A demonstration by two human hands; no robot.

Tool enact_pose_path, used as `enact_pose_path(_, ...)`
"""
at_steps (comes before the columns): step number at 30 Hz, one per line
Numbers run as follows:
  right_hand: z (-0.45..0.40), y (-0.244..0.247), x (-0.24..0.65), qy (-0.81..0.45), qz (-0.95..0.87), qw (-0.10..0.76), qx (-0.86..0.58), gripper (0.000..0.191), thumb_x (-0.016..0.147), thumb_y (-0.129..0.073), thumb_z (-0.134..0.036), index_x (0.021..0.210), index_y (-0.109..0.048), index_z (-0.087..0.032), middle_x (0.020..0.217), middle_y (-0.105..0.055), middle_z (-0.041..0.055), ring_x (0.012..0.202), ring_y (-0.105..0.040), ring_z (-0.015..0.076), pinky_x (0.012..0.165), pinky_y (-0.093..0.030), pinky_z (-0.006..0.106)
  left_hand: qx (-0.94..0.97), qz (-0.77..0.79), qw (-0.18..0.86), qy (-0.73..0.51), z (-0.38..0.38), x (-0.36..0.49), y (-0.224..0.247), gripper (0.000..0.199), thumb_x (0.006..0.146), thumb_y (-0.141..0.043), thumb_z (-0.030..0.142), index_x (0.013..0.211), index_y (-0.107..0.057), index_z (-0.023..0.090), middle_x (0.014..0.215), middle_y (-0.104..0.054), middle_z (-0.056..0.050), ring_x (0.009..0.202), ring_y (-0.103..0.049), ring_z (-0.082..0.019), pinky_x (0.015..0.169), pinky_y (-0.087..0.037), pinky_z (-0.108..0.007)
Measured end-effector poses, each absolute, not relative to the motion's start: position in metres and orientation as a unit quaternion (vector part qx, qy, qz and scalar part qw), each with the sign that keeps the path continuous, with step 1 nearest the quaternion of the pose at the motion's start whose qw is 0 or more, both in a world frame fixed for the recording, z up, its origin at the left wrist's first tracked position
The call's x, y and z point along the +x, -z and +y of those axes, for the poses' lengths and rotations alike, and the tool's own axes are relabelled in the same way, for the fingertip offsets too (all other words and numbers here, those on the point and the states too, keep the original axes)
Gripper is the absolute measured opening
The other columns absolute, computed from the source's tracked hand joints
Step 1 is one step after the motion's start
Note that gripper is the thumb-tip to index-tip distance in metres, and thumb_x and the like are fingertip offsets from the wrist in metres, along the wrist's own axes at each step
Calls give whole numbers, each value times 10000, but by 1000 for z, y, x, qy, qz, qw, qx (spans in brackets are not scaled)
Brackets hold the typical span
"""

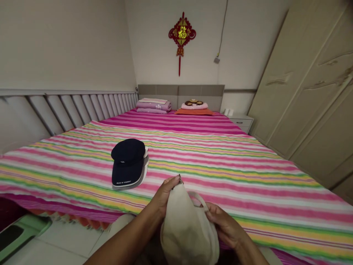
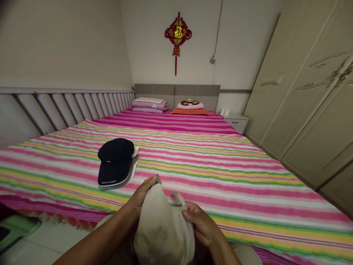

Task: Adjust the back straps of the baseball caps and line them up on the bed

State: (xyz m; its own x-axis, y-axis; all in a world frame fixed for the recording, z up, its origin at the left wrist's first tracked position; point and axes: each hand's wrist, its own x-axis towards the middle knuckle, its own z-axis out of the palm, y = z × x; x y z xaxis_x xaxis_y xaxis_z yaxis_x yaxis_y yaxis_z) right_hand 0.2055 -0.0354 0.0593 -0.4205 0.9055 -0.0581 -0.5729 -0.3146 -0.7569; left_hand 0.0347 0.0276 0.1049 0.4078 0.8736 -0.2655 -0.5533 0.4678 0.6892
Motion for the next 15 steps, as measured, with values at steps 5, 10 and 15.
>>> enact_pose_path(5,-29,-51,203,-744,-259,568,-238,221,631,-710,-215,837,-642,-168,712,-687,31,638,-624,152,638,-459,245,207,346,838,-367,39,25,-107,193,622,-675,312,595,-555,164,451,-560,32,400,-512,-111,510,-417,-250)
enact_pose_path(10,-21,-59,214,-699,-171,634,-283,184,540,-764,-148,680,-648,-172,560,-657,-23,500,-593,109,491,-461,181,241,304,861,-328,51,6,-109,134,696,-597,244,722,-628,117,600,-660,-39,555,-605,-145,620,-447,-259)
enact_pose_path(15,-14,-73,215,-679,-151,664,-273,196,530,-772,-173,681,-649,-193,589,-668,-30,534,-609,128,542,-498,225,346,163,844,-376,62,-17,-107,296,581,-671,147,864,-635,68,757,-685,-82,692,-625,-162,690,-450,-250)
